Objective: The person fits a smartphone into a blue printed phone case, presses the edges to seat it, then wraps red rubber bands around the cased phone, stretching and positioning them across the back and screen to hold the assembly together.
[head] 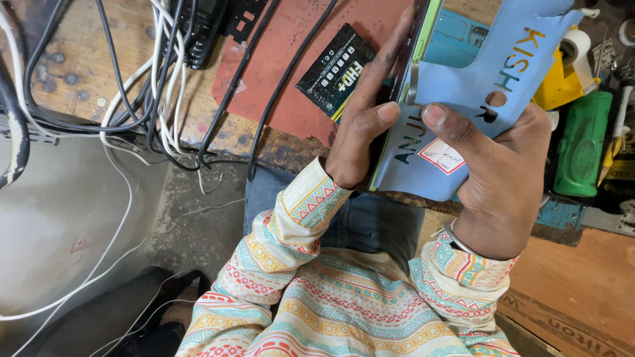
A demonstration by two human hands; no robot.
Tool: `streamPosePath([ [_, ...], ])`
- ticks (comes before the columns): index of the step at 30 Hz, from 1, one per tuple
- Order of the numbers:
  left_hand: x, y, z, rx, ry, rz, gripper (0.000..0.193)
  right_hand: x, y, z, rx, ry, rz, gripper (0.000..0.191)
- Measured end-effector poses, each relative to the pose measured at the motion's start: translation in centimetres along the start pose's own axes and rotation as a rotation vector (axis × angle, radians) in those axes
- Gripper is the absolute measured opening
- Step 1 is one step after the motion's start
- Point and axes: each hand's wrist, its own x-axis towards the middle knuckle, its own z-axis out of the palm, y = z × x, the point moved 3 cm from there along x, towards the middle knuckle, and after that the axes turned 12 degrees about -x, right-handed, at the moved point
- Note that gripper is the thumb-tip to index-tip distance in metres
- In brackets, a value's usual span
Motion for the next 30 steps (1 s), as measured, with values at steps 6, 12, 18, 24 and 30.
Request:
streamPosePath([
  [6,0.06,0.09,0.08,-0.042,-0.005,-0.003,0.082,0.61,-0.72,0.82,0.012,-0.007,0.005,0.033],
  [12,0.15,0.41,0.19,-0.056,0.0,0.0,0.081,0.66,-0.74,0.97,0.029,0.002,0.004,0.034],
  [18,0.13,0.58,0.31,-0.083,0.0,0.004,0.079,0.7,-0.67,0.94,0.043,-0.009,-0.007,0.033],
  [24,0.16,0.71,0.29,-0.066,0.005,0.007,0.079,0.81,-0.49,0.85,0.026,-0.005,0.001,0.033],
  [30,0.14,0.7,0.29,-0.1,-0.002,0.006,0.08,0.71,-0.43,0.89,0.061,0.004,0.023,0.03],
])
